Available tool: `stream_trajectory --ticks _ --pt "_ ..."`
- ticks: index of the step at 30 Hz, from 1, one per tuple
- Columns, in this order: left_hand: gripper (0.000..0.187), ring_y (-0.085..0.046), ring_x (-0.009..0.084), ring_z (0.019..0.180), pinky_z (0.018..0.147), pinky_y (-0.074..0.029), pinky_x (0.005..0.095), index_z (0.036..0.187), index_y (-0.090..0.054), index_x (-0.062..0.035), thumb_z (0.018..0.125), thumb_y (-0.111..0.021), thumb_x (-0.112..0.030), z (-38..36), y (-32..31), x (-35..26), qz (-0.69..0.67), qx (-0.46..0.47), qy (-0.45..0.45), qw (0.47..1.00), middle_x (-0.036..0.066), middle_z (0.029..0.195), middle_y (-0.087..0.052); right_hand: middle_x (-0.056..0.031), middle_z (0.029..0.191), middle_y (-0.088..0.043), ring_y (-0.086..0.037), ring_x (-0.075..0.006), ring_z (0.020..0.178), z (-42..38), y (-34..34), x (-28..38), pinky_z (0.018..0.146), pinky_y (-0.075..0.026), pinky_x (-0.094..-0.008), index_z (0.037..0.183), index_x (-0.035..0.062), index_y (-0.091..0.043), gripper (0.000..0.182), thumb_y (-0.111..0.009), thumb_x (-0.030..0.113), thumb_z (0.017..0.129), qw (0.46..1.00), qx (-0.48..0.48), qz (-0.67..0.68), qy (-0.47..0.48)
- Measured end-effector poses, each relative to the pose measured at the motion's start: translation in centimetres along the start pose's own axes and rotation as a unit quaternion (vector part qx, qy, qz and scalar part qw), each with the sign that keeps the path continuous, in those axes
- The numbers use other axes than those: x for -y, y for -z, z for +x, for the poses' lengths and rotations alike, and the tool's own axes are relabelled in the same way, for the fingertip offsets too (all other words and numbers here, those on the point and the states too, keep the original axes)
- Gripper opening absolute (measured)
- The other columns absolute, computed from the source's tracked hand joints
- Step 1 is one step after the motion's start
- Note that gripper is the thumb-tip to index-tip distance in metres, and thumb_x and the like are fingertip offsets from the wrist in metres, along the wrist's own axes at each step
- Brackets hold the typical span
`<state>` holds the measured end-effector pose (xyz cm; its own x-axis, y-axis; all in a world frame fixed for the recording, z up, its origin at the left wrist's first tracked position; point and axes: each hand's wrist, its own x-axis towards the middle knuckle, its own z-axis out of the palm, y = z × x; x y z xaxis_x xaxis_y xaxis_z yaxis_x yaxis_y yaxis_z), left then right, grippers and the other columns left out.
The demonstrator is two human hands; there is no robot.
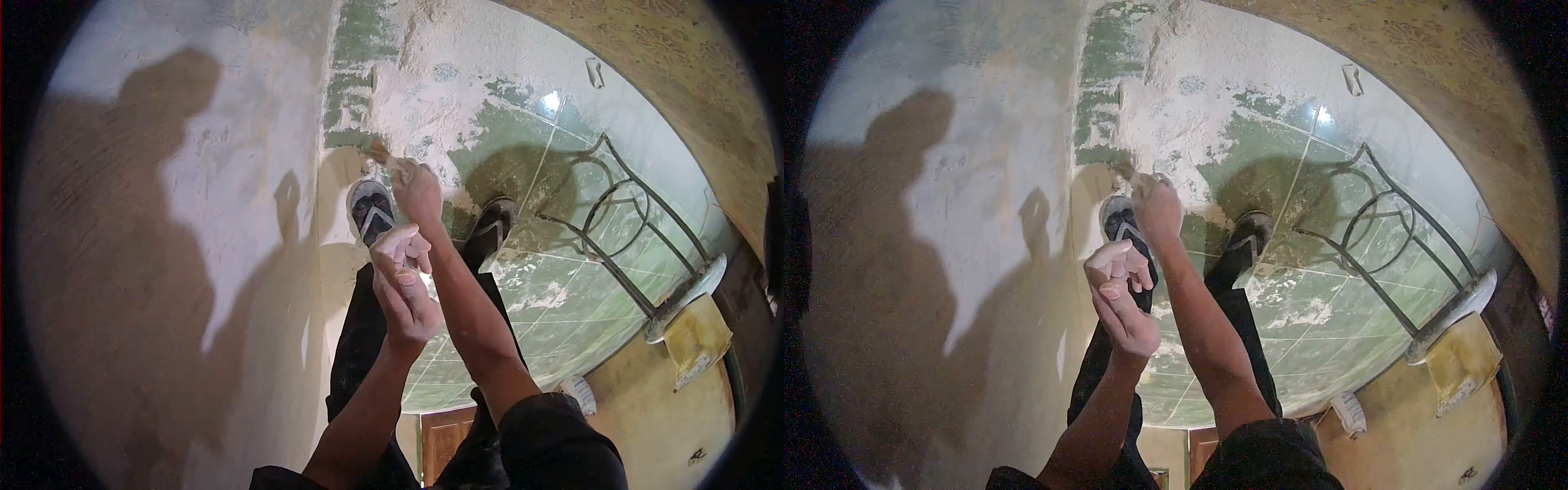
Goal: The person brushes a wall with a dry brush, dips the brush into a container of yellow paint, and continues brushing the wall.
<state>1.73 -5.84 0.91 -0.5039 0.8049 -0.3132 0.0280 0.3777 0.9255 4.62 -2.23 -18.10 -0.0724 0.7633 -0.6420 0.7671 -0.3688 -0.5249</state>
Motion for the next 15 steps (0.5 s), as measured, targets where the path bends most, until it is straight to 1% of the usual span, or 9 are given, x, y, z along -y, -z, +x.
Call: stream_trajectory --ticks 2,4,6,7,9,10,11,14,15 --pt "0.057 -0.044 0.0129 0.068 0.063 -0.035 0.0282 0.125 -0.045 0.0015 0.108 -0.020 -0.047 -0.2 0.0 0.2 -0.009 -0.004 -0.007 1.000 0.008 0.089 -0.051 -0.0174 0.104 -0.068 -0.066 -0.0404 0.092 0.0 -0.7 2.4 0.083 -0.053 -0.0493 0.115 0.0161 -0.071 0.027 -0.060 0.028 0.093 0.999 0.003 0.027 0.018" --pt "0.058 -0.044 0.0125 0.068 0.062 -0.034 0.0277 0.125 -0.045 0.0014 0.107 -0.021 -0.048 -0.2 0.1 0.3 -0.004 -0.006 -0.015 1.000 0.007 0.090 -0.051 -0.0169 0.104 -0.067 -0.066 -0.0404 0.092 0.4 -3.4 4.6 0.083 -0.053 -0.0496 0.114 0.0159 -0.071 0.026 -0.060 0.026 0.093 0.998 0.007 0.059 0.029" --pt "0.058 -0.044 0.0124 0.068 0.061 -0.034 0.0275 0.125 -0.046 0.0014 0.107 -0.020 -0.048 -0.1 0.1 0.2 -0.003 -0.013 -0.011 1.000 0.007 0.090 -0.051 -0.0153 0.105 -0.066 -0.066 -0.0400 0.092 2.4 -6.0 6.6 0.083 -0.053 -0.0491 0.111 0.0169 -0.072 0.023 -0.060 0.025 0.093 0.995 -0.040 0.058 0.065" --pt "0.058 -0.044 0.0123 0.067 0.061 -0.034 0.0273 0.125 -0.046 0.0015 0.107 -0.020 -0.048 0.0 0.2 0.1 -0.006 -0.018 -0.008 1.000 0.007 0.090 -0.051 -0.0153 0.105 -0.066 -0.066 -0.0400 0.092 3.4 -6.3 6.5 0.083 -0.053 -0.0491 0.111 0.0169 -0.072 0.023 -0.060 0.025 0.093 0.995 -0.041 0.060 0.064" --pt "0.058 -0.044 0.0122 0.067 0.061 -0.034 0.0272 0.125 -0.046 0.0016 0.107 -0.020 -0.048 0.1 0.3 0.1 0.001 -0.016 -0.005 1.000 0.007 0.090 -0.051 -0.0150 0.106 -0.065 -0.066 -0.0396 0.092 4.7 -6.4 5.9 0.083 -0.053 -0.0486 0.109 0.0170 -0.072 0.022 -0.060 0.025 0.093 0.996 0.007 0.014 0.084" --pt "0.059 -0.044 0.0121 0.067 0.060 -0.034 0.0272 0.125 -0.045 0.0016 0.107 -0.020 -0.048 0.0 0.4 0.0 0.005 -0.017 -0.003 1.000 0.007 0.090 -0.051 -0.0158 0.106 -0.065 -0.067 -0.0389 0.092 4.8 -5.3 5.4 0.083 -0.054 -0.0480 0.108 0.0169 -0.073 0.022 -0.061 0.025 0.092 0.999 0.015 0.038 0.036" --pt "0.059 -0.044 0.0121 0.067 0.060 -0.034 0.0272 0.125 -0.045 0.0016 0.107 -0.020 -0.048 -0.1 0.3 0.0 0.001 -0.016 -0.002 1.000 0.007 0.090 -0.051 -0.0158 0.106 -0.065 -0.067 -0.0389 0.092 4.7 -3.9 4.6 0.083 -0.054 -0.0480 0.108 0.0169 -0.073 0.022 -0.061 0.025 0.092 0.999 0.014 0.035 0.035" --pt "0.059 -0.044 0.0123 0.067 0.061 -0.034 0.0271 0.125 -0.045 0.0016 0.107 -0.020 -0.049 -0.2 0.4 0.2 -0.020 -0.015 -0.009 1.000 0.007 0.090 -0.052 -0.0169 0.104 -0.066 -0.067 -0.0381 0.092 3.7 0.0 2.1 0.082 -0.054 -0.0472 0.109 0.0160 -0.073 0.023 -0.063 0.025 0.090 0.999 -0.042 -0.009 0.033" --pt "0.059 -0.045 0.0124 0.067 0.061 -0.034 0.0271 0.125 -0.045 0.0016 0.107 -0.021 -0.049 -0.2 0.5 0.2 -0.015 -0.013 -0.015 1.000 0.007 0.090 -0.052 -0.0173 0.103 -0.067 -0.067 -0.0379 0.092 3.3 0.8 1.6 0.082 -0.054 -0.0469 0.110 0.0153 -0.073 0.025 -0.064 0.026 0.089 0.998 -0.055 -0.009 0.015"
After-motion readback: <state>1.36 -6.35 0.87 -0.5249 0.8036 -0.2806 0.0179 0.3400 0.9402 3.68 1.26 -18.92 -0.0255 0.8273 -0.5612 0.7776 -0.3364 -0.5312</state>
